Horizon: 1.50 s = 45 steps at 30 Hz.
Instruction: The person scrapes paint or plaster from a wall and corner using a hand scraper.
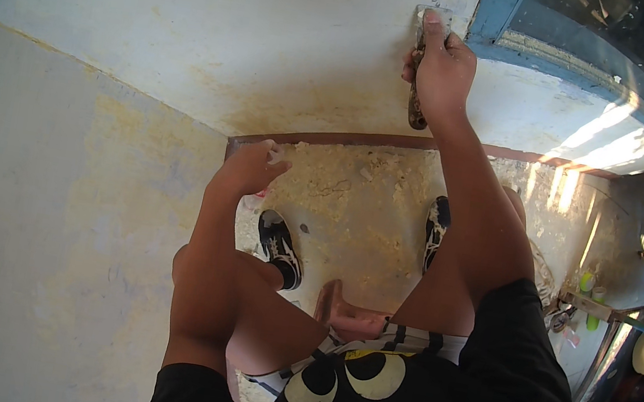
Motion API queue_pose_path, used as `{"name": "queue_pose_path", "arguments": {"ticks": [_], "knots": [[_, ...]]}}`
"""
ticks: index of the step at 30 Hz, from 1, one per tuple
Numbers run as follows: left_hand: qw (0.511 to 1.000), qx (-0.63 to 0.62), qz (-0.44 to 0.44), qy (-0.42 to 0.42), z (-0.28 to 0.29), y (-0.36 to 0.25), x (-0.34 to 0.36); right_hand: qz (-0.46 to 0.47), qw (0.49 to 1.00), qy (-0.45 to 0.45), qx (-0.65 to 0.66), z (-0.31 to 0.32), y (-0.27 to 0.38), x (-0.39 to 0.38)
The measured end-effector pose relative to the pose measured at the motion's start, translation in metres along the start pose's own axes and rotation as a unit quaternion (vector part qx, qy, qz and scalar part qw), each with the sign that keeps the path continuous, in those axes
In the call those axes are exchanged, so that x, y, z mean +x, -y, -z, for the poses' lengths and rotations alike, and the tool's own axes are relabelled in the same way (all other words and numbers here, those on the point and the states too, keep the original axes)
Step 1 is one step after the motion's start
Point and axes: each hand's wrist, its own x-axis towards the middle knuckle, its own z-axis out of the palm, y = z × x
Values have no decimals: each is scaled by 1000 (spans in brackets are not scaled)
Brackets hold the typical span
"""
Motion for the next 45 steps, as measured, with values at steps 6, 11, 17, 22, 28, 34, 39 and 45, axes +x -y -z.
{"name": "queue_pose_path", "arguments": {"ticks": [6,11,17,22,28,34,39,45], "knots": [[1000,-23,-17,-6,-5,8,5,41,999,7,22,3,8,8],[999,-23,-25,0,-1,3,11,28,938,-31,343,31,18,22],[1000,-9,-16,0,-4,14,10,-167,777,513,-323,39,-15,-49],[999,-32,-21,-20,-8,12,15,52,664,486,-566,72,-66,-58],[1000,-8,-18,-9,-22,-7,2,-22,688,474,-549,105,-59,-53],[997,-29,-49,-43,-34,6,-10,-88,669,503,-541,113,-52,-60],[948,-269,-94,-142,-14,8,-42,-57,677,504,-533,111,-50,-74],[937,-334,-64,-76,-5,-58,-97,-90,732,549,-394,114,-29,-78]]}}
